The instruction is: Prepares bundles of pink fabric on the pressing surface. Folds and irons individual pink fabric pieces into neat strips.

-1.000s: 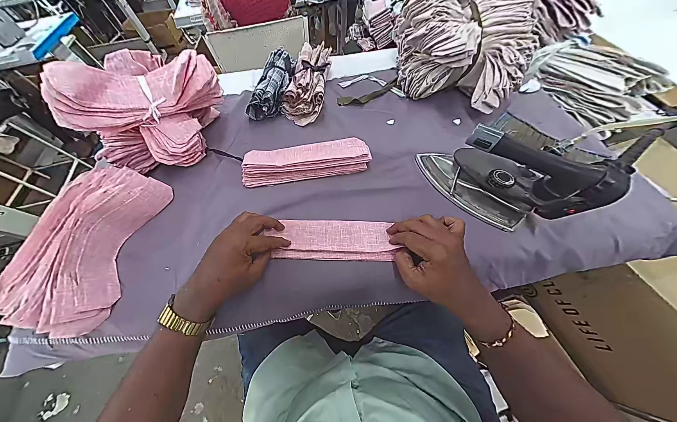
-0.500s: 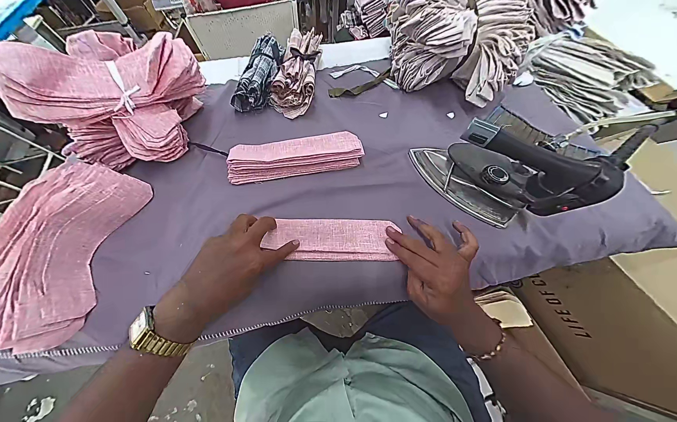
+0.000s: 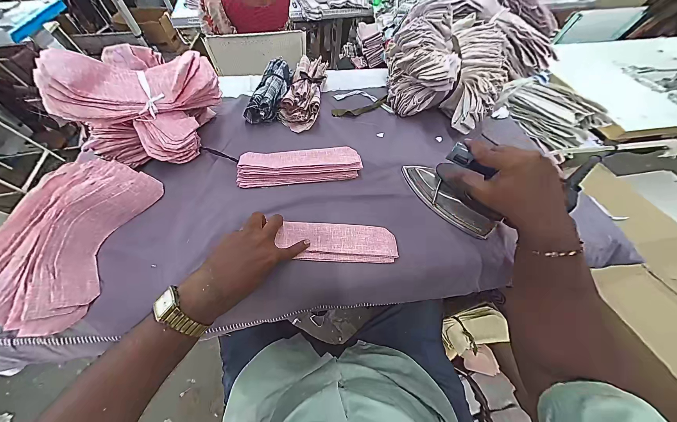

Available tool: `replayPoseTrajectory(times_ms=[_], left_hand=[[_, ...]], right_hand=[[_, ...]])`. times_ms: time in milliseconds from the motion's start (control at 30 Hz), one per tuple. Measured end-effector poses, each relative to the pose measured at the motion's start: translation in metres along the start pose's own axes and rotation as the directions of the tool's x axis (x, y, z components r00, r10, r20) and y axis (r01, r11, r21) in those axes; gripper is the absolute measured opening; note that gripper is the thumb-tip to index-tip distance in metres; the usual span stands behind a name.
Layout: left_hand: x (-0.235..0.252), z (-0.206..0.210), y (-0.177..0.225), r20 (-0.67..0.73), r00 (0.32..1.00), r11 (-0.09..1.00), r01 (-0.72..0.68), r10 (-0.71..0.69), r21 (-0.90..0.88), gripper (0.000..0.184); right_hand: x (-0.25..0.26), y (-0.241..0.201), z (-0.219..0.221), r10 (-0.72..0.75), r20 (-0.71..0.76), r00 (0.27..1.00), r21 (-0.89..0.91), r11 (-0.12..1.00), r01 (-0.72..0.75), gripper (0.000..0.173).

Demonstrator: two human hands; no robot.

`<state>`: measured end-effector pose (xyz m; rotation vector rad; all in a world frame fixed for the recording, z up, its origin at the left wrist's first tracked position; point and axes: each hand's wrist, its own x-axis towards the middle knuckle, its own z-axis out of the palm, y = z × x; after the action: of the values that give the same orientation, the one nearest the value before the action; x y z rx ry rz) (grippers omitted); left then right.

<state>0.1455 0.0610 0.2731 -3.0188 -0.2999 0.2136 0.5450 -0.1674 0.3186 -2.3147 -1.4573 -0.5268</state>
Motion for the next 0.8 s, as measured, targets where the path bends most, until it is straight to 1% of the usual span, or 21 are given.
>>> replayPoseTrajectory(times_ms=[33, 67, 100, 133, 167, 233, 300, 333, 367, 400, 433, 500, 567, 633, 700, 800], left_hand=[[-0.001, -0.001, 0.001, -0.014, 1.0, 1.0, 0.003, -0.003, -0.015, 0.081], [-0.002, -0.001, 0.001, -0.017, 1.0, 1.0, 0.008, -0.008, -0.02, 0.08], [-0.002, -0.001, 0.002, -0.011, 1.0, 1.0, 0.014, -0.014, -0.024, 0.079], [-0.002, -0.001, 0.001, -0.004, 1.0, 1.0, 0.016, -0.016, -0.026, 0.078], [-0.002, -0.001, 0.001, 0.003, 1.0, 0.999, 0.014, -0.014, -0.03, 0.078], [-0.001, 0.0, 0.001, 0.006, 1.0, 0.999, 0.009, -0.009, -0.03, 0.078], [0.0, 0.001, 0.001, 0.005, 1.0, 1.0, 0.012, -0.012, -0.026, 0.077], [0.0, 0.001, 0.001, 0.003, 1.0, 0.999, 0.019, -0.019, -0.027, 0.078], [0.0, 0.002, 0.001, -0.003, 1.0, 0.999, 0.028, -0.028, -0.027, 0.079], [0.0, 0.004, 0.002, -0.011, 0.999, 0.999, 0.039, -0.039, -0.029, 0.079], [-0.001, 0.005, 0.003, -0.023, 0.999, 0.999, 0.046, -0.047, -0.028, 0.078], [-0.003, 0.009, 0.002, -0.084, 0.995, 0.998, 0.053, -0.055, -0.034, 0.078], [-0.01, 0.02, -0.004, -0.156, 0.985, 0.993, 0.056, -0.072, -0.104, 0.078], [-0.02, 0.039, -0.013, -0.283, 0.953, 0.969, 0.038, -0.109, -0.246, 0.068], [-0.028, 0.053, -0.017, -0.4, 0.899, 0.93, 0.022, -0.179, -0.367, 0.053], [-0.031, 0.06, -0.015, -0.473, 0.822, 0.875, 0.063, -0.319, -0.481, 0.033]], right_hand=[[-0.001, 0.0, 0.002, -0.012, 0.02, 1.0, -0.012, 1.0, 0.012, 0.061], [-0.004, -0.004, 0.001, -0.038, -0.001, 0.999, 0.013, 0.999, 0.038, 0.052], [-0.01, -0.012, -0.002, -0.072, -0.039, 0.997, 0.074, 0.994, 0.075, 0.045], [-0.016, -0.02, -0.006, -0.108, -0.089, 0.99, 0.153, 0.981, 0.121, 0.042], [-0.024, -0.029, -0.011, -0.138, -0.143, 0.98, 0.242, 0.955, 0.169, 0.04], [-0.04, -0.05, -0.016, -0.179, -0.238, 0.955, 0.419, 0.867, 0.268, 0.037], [-0.052, -0.071, -0.015, -0.23, -0.252, 0.94, 0.505, 0.798, 0.33, 0.034], [-0.055, -0.083, -0.015, -0.26, -0.211, 0.942, 0.496, 0.802, 0.333, 0.034], [-0.055, -0.096, -0.013, -0.288, -0.15, 0.946, 0.441, 0.837, 0.325, 0.034], [-0.053, -0.108, -0.01, -0.313, -0.091, 0.945, 0.356, 0.876, 0.324, 0.035], [-0.049, -0.12, -0.006, -0.327, -0.065, 0.943, 0.278, 0.901, 0.332, 0.037], [-0.036, -0.132, 0.0, -0.326, -0.057, 0.944, 0.227, 0.916, 0.33, 0.038], [-0.027, -0.142, 0.009, -0.314, -0.073, 0.947, 0.267, 0.908, 0.322, 0.037], [-0.021, -0.154, 0.015, -0.295, -0.084, 0.952, 0.33, 0.893, 0.306, 0.035], [-0.015, -0.169, 0.021, -0.275, -0.089, 0.957, 0.366, 0.885, 0.288, 0.034], [-0.008, -0.2, 0.028, -0.265, -0.073, 0.962, 0.362, 0.892, 0.273, 0.033]])
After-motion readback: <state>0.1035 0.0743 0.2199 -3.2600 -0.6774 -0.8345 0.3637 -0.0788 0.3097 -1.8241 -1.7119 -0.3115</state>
